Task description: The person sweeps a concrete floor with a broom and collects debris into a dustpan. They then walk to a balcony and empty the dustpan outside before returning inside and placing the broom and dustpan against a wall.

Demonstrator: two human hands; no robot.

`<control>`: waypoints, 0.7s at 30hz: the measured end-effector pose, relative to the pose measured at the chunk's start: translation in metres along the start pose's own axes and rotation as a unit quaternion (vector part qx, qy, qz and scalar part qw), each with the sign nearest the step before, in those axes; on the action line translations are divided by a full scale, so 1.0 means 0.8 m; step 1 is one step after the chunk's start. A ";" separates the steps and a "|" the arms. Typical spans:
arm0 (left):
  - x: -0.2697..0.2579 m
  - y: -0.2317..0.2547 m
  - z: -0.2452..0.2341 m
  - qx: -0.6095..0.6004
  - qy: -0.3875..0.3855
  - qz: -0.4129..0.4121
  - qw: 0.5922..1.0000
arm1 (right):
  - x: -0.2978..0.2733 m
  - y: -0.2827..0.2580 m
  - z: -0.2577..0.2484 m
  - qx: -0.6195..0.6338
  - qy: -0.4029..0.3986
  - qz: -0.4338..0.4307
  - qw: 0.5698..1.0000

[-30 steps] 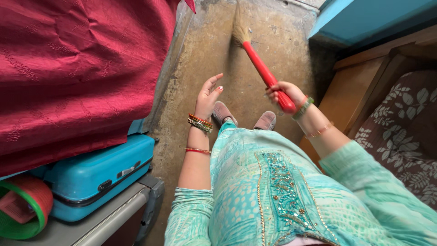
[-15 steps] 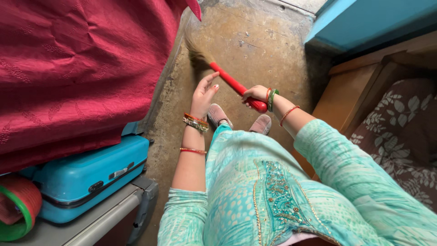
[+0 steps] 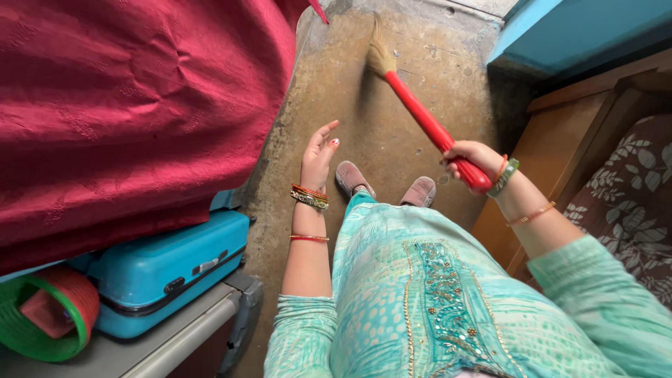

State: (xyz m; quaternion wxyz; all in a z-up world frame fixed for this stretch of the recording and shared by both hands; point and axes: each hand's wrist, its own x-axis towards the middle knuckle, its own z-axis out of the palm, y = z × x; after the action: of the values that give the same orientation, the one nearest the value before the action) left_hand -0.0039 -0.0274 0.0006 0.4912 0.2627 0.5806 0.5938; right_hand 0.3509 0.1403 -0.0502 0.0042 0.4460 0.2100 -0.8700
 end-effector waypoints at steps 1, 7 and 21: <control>0.003 0.002 0.002 0.003 0.002 0.000 1.000 | -0.015 0.001 0.009 -0.022 0.006 -0.005 1.000; 0.044 -0.007 0.031 -0.040 -0.051 0.006 0.998 | 0.017 -0.001 0.084 -0.099 -0.022 0.028 0.994; 0.016 0.018 0.013 -0.004 -0.021 -0.009 1.000 | -0.047 -0.031 0.034 -0.285 0.088 0.028 0.954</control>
State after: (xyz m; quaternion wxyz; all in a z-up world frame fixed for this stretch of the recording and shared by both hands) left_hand -0.0037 -0.0096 0.0129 0.5099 0.2679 0.5698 0.5861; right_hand 0.3477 0.1459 0.0021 0.1366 0.5070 0.4362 -0.7307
